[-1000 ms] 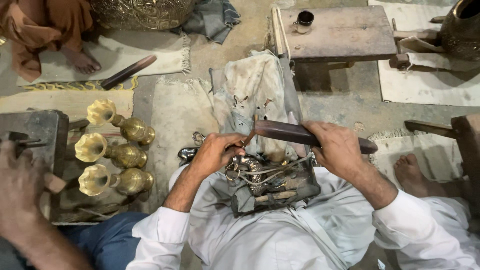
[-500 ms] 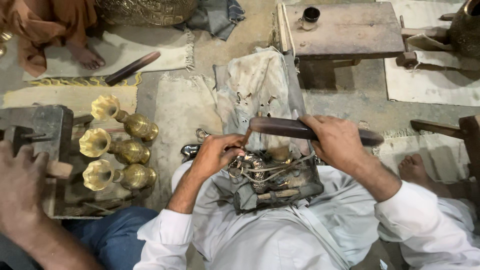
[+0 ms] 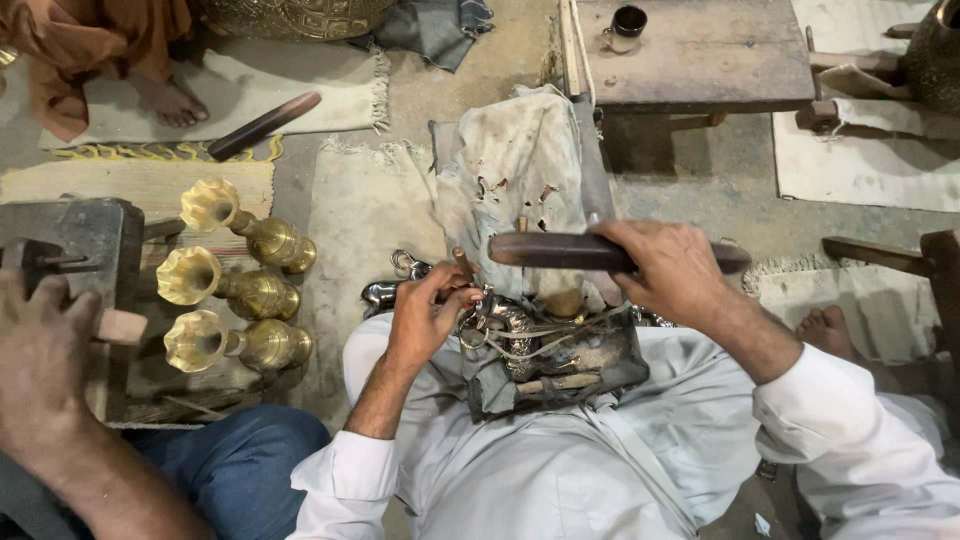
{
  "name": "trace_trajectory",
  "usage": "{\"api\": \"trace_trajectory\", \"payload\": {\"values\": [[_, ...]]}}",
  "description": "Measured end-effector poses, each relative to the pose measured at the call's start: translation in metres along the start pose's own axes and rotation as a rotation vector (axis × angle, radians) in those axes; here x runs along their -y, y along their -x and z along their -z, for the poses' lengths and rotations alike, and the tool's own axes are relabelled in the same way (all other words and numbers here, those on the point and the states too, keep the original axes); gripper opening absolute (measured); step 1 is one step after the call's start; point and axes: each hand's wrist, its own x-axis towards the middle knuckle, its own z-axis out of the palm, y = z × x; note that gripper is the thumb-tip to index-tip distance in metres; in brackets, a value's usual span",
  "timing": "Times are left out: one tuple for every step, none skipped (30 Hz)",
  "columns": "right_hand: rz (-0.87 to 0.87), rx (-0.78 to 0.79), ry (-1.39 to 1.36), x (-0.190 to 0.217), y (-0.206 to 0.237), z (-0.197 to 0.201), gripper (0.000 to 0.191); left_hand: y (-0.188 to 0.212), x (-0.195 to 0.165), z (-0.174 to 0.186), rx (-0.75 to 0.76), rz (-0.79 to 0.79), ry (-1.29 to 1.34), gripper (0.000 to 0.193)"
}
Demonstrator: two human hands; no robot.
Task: The person sits on the floor with a small metal figurine clamped on a board across their lap. They hold a punch against the figurine and strike it with a hammer, repositioning the piece and the punch repeatedly, and at times work on the piece with a small hand tool by hand.
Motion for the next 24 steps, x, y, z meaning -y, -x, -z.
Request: {"api": "trace_trajectory", "payload": {"values": [[0.014, -0.058, -0.042, 0.001, -0.001, 0.001, 0.053, 0.000, 0.000, 0.000, 0.006, -0.003, 0.020, 0.026], [0.029, -0.116, -0.084, 0.003, -0.003, 0.002, 0.051, 0.001, -0.001, -0.001, 0.004, -0.026, 0.027, 0.026], [0.044, -0.175, -0.127, 0.005, -0.006, 0.005, 0.049, 0.001, -0.001, -0.001, 0.000, -0.048, 0.034, 0.027], [0.101, -0.201, -0.033, 0.007, -0.009, 0.007, 0.050, 0.002, -0.001, -0.002, -0.004, -0.069, 0.041, 0.027], [0.157, -0.227, 0.059, 0.011, -0.013, 0.010, 0.050, 0.003, -0.001, -0.002, -0.026, -0.107, 0.000, 0.027], [0.209, -0.254, 0.152, 0.014, -0.017, 0.013, 0.051, 0.004, 0.000, -0.003, -0.045, -0.145, -0.040, 0.027], [0.196, -0.174, 0.237, 0.016, -0.023, 0.017, 0.048, 0.004, 0.001, -0.004, -0.063, -0.188, -0.080, 0.027], [0.181, -0.094, 0.321, 0.018, -0.030, 0.022, 0.045, 0.005, 0.002, -0.005, -0.065, -0.170, -0.075, 0.028], [0.164, -0.011, 0.405, 0.021, -0.035, 0.027, 0.042, 0.006, 0.002, -0.006, -0.067, -0.150, -0.071, 0.029], [0.149, 0.032, 0.431, 0.024, -0.039, 0.030, 0.044, 0.008, 0.003, -0.007, -0.071, -0.129, -0.067, 0.030], [0.140, 0.076, 0.456, 0.028, -0.043, 0.034, 0.046, 0.009, 0.004, -0.009, -0.092, -0.156, -0.062, 0.028], [0.131, 0.119, 0.481, 0.031, -0.047, 0.037, 0.048, 0.010, 0.004, -0.011, -0.113, -0.182, -0.059, 0.027], [0.168, 0.057, 0.464, 0.034, -0.050, 0.040, 0.044, 0.011, 0.004, -0.012, -0.127, -0.212, -0.055, 0.026], [0.200, -0.008, 0.449, 0.036, -0.052, 0.044, 0.041, 0.012, 0.004, -0.013, -0.146, -0.215, -0.071, 0.026], [0.234, -0.069, 0.436, 0.038, -0.053, 0.047, 0.038, 0.014, 0.004, -0.015, -0.166, -0.216, -0.083, 0.026], [0.228, -0.013, 0.448, 0.040, -0.054, 0.050, 0.035, 0.016, 0.004, -0.016, -0.190, -0.212, -0.097, 0.026], [0.226, 0.042, 0.458, 0.042, -0.056, 0.051, 0.032, 0.017, 0.004, -0.017, -0.191, -0.204, -0.088, 0.025], [0.225, 0.095, 0.468, 0.045, -0.057, 0.051, 0.029, 0.018, 0.004, -0.017, -0.193, -0.198, -0.082, 0.025], [0.248, 0.061, 0.479, 0.047, -0.058, 0.050, 0.031, 0.018, 0.004, -0.018, -0.192, -0.198, -0.078, 0.024], [0.263, 0.023, 0.493, 0.049, -0.058, 0.049, 0.033, 0.018, 0.005, -0.017, -0.202, -0.182, -0.084, 0.023], [0.273, -0.010, 0.505, 0.050, -0.057, 0.048, 0.035, 0.018, 0.006, -0.018, -0.209, -0.162, -0.088, 0.022], [0.283, -0.070, 0.417, 0.049, -0.055, 0.048, 0.034, 0.019, 0.006, -0.019, -0.220, -0.137, -0.088, 0.022], [0.299, -0.126, 0.330, 0.048, -0.053, 0.048, 0.034, 0.020, 0.007, -0.021, -0.231, -0.159, -0.090, 0.023], [0.316, -0.181, 0.239, 0.047, -0.052, 0.048, 0.036, 0.020, 0.008, -0.021, -0.245, -0.178, -0.095, 0.024]]}}
